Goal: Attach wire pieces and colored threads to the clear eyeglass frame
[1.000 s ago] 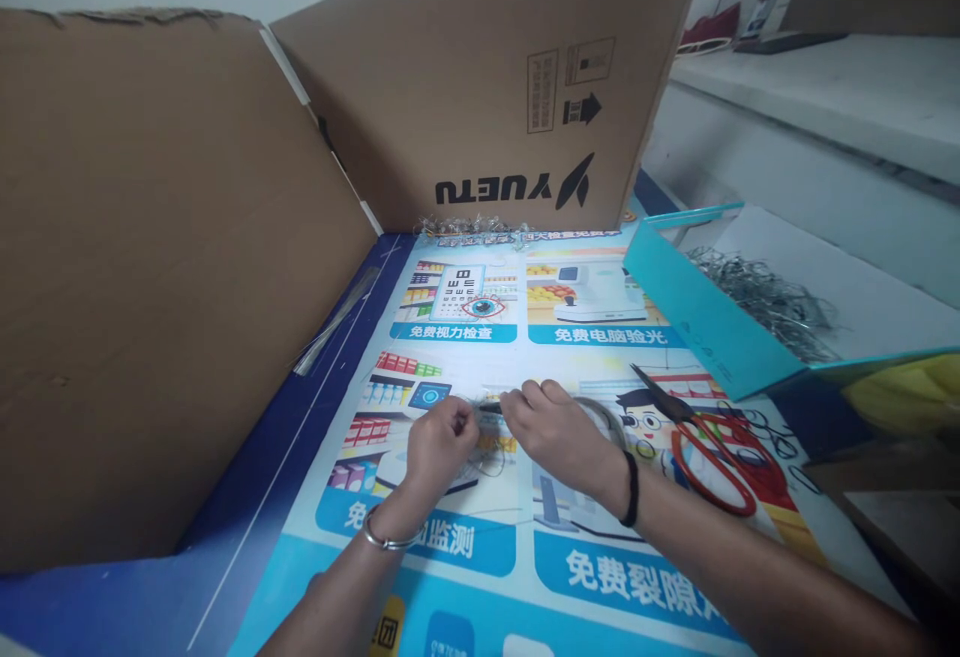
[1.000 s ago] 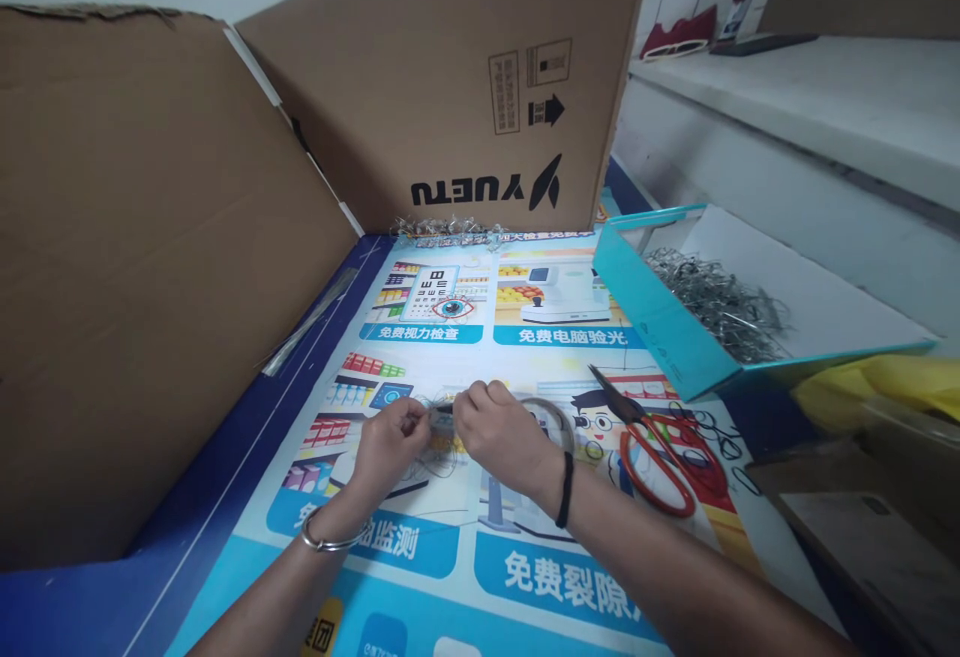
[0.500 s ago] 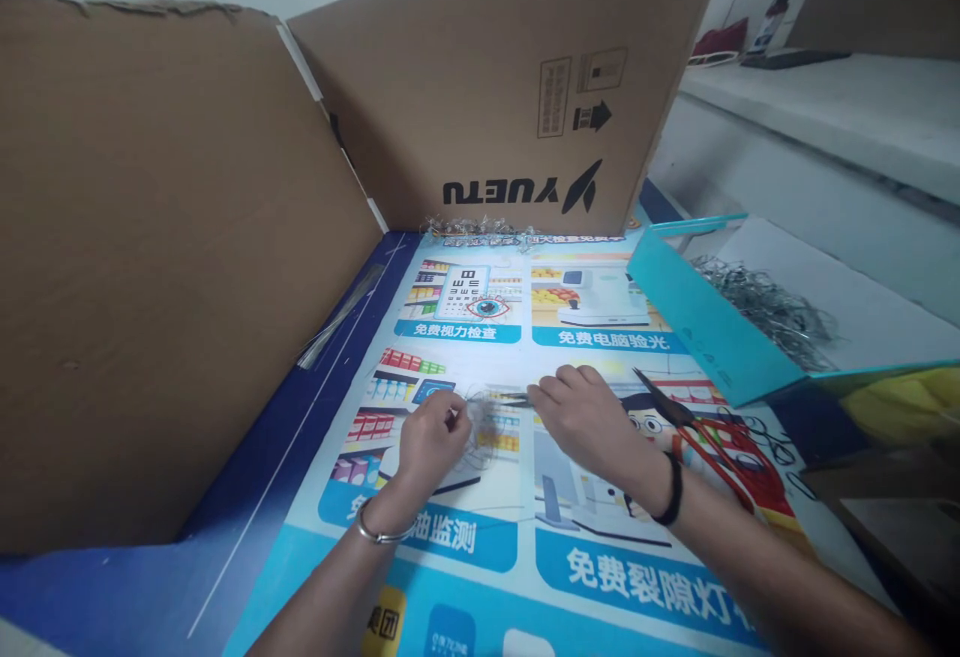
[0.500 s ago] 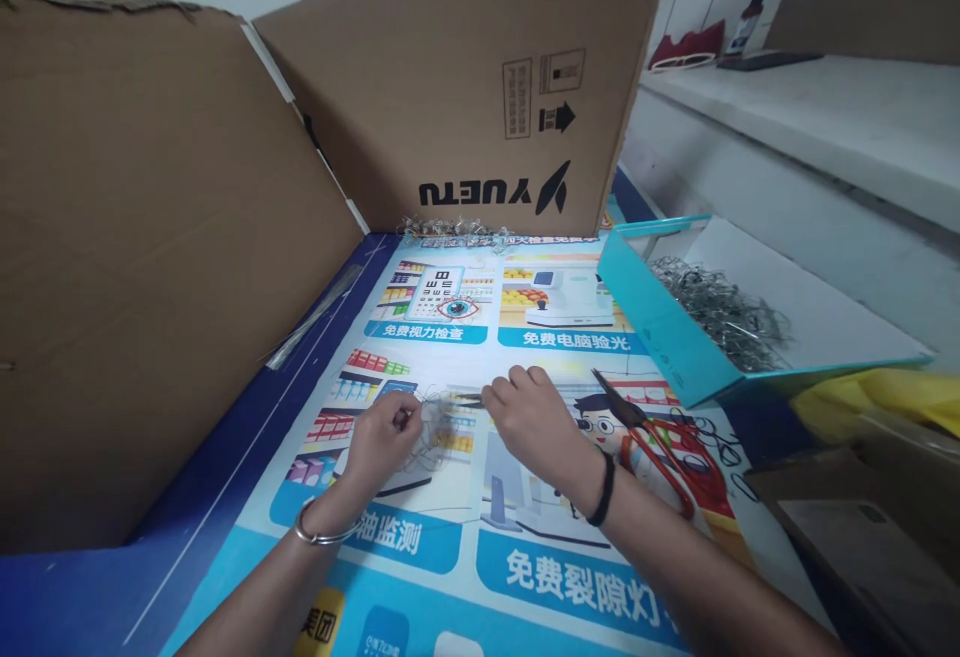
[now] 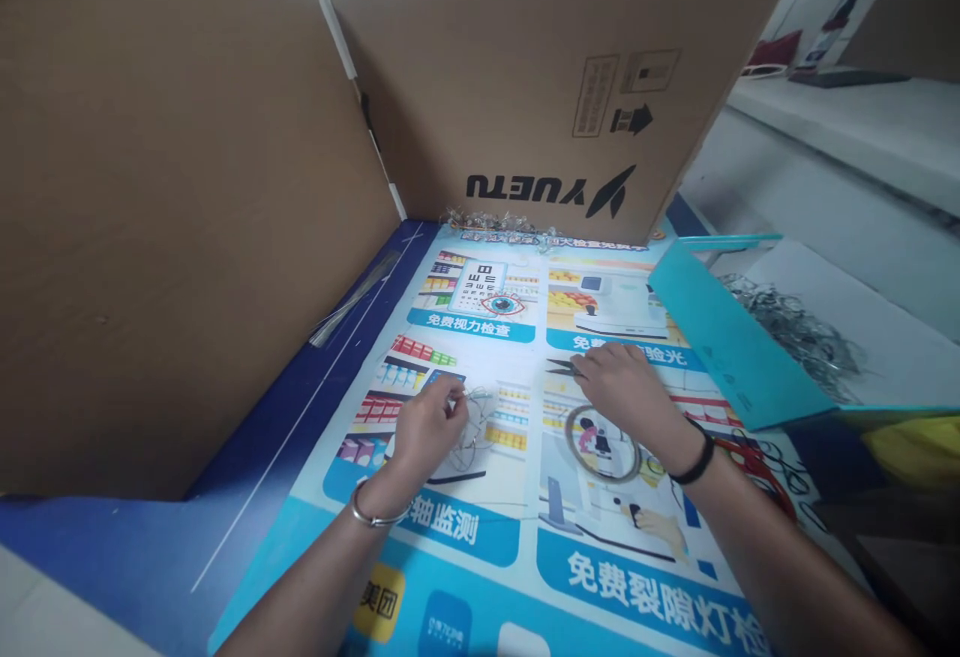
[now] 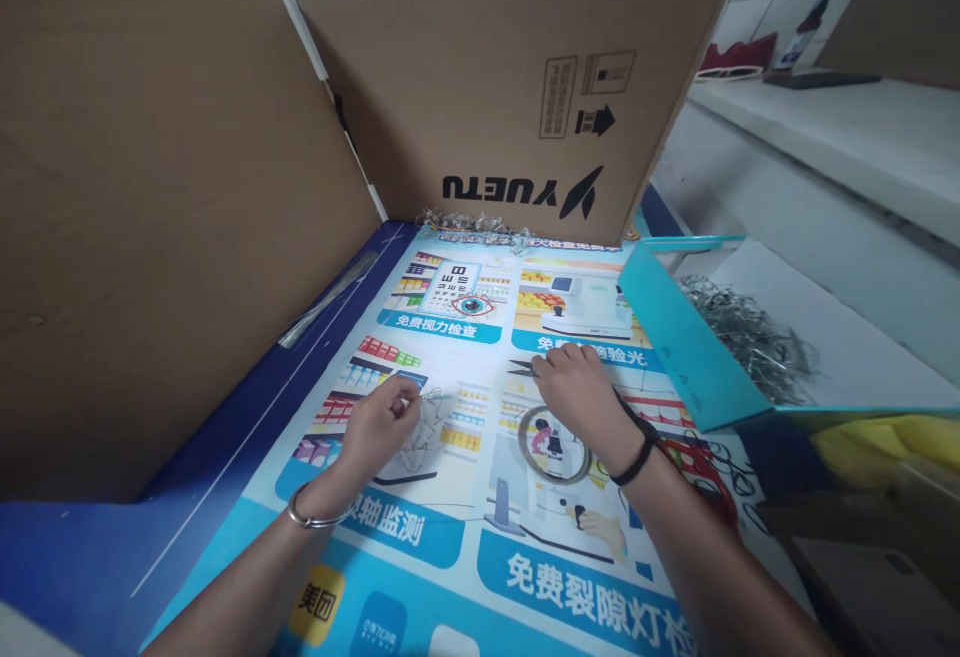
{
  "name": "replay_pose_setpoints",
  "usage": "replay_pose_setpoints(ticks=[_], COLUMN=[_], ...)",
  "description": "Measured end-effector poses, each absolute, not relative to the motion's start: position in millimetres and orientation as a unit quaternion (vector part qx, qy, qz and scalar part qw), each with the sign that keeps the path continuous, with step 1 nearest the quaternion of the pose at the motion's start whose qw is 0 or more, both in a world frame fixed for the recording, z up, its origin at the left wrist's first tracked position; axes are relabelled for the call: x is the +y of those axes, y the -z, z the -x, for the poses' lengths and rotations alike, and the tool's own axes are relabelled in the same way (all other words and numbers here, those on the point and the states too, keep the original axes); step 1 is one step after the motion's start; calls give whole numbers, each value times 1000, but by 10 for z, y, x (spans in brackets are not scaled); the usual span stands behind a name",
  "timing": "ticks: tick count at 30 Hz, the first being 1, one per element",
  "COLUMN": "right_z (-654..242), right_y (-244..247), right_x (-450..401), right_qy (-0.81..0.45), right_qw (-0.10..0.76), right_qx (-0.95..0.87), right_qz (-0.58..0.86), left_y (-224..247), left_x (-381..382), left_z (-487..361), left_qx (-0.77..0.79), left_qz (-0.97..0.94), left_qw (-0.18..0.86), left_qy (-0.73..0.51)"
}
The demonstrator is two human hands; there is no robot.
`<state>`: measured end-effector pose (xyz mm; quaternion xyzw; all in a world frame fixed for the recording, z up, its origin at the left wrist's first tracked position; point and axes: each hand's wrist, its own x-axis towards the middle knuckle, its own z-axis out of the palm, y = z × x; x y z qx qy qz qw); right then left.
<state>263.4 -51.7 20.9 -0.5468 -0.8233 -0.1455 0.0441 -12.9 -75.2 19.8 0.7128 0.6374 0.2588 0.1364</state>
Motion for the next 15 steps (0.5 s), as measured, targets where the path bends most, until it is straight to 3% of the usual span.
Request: replay_pose_setpoints(ticks=[8, 15], right_z=[-2595, -2148], right_y=[-312, -497], right_x=[-551, -904], right_qy=[144, 56], right_qw=[59, 214], right_qx=[-817, -842], right_qz=[556, 492], left_y=[-215, -211], left_x=[-768, -780], left_z=[150, 161], left_qx=[637, 626], left_qz=[-713, -716], left_qw=[124, 116], left_qy=[-264, -287])
